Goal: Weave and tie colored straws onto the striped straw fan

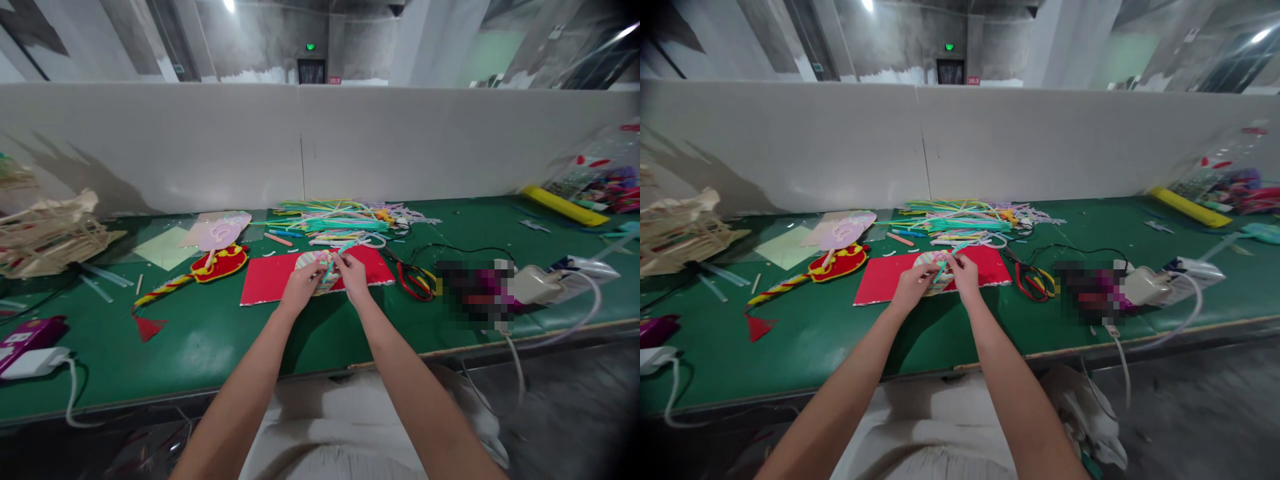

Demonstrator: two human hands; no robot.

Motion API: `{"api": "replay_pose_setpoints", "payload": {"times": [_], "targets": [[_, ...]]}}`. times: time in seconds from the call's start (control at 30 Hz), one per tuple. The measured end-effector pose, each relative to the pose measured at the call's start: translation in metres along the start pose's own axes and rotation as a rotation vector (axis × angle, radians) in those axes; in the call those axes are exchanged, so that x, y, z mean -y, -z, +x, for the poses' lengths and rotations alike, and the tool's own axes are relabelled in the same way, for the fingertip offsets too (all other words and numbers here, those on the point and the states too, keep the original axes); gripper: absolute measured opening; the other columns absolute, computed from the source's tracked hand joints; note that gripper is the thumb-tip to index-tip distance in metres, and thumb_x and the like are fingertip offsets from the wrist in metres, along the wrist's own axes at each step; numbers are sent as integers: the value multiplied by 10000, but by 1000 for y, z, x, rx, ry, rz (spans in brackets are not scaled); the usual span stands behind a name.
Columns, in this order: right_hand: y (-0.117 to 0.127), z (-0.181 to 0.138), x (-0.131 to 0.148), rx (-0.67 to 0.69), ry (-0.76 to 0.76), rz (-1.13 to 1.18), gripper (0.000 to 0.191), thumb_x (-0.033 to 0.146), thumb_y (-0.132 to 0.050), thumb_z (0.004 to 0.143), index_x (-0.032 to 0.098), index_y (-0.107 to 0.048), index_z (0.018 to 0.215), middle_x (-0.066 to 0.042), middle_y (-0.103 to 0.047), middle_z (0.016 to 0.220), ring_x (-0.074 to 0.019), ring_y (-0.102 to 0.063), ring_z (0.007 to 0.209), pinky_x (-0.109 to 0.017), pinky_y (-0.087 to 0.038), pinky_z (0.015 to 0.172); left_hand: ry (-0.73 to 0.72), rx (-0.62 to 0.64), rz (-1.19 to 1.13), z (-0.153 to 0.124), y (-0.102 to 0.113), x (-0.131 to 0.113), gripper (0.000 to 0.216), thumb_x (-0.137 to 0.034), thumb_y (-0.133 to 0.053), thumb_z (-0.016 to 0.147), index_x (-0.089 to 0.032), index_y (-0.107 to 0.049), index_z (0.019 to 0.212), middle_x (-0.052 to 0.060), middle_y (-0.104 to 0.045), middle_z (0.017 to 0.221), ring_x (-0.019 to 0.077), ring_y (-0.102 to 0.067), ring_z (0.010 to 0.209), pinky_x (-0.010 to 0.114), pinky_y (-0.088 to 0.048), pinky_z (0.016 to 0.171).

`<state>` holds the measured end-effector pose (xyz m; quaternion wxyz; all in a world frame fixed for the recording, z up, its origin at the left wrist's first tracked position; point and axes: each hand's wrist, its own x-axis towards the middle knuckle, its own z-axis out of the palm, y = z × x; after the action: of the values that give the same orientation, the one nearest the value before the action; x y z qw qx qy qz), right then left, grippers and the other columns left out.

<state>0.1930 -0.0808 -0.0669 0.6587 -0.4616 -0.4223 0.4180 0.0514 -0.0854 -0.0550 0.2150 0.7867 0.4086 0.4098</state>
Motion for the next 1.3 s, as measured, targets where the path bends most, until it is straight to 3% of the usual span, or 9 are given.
{"api": "replay_pose_setpoints", "payload": {"times": [0.3,0.53,0.67,0.83,1.0,1.3], "targets": [[-3,-4,5,145,-87,93,288,439,-653,610,159,-613,664,11,-565,609,-104,-521,562,-234,-458,547,-139,-17,67,-4,9,-12,206,-219,-438,818,-231,-620,913,41,-646,931,145,-581,913,242,-438,787],[-2,-4,6,102,-154,117,343,457,-679,560,158,-643,725,-3,-610,665,-118,-546,616,-238,-459,557,-201,-10,144,-3,11,-15,219,-235,-411,842,-221,-619,907,46,-632,929,138,-570,934,233,-440,801],[-1,-6,6,176,-191,134,327,438,-702,546,159,-660,711,-18,-623,730,-110,-546,643,-224,-452,579,-199,-77,202,-5,9,-12,213,-220,-430,836,-223,-603,962,38,-623,973,129,-570,915,236,-446,803],[-2,-8,9,268,-243,158,309,411,-713,551,171,-685,745,-35,-636,764,-126,-552,674,-243,-443,592,-246,-103,200,-5,9,-7,195,-221,-426,844,-207,-615,891,40,-630,939,120,-572,899,232,-448,799],[-1,-7,12,246,-261,175,305,412,-707,565,165,-678,742,-26,-626,721,-122,-547,655,-233,-428,562,-273,-118,201,-4,11,-8,195,-222,-426,845,-204,-620,864,41,-633,927,119,-577,900,222,-454,776],[-1,-6,10,214,-160,108,278,420,-707,559,158,-631,609,7,-569,593,-104,-515,580,-245,-446,585,-346,-119,217,-5,10,-3,201,-215,-428,844,-206,-618,911,45,-632,912,127,-567,890,228,-456,759]]}}
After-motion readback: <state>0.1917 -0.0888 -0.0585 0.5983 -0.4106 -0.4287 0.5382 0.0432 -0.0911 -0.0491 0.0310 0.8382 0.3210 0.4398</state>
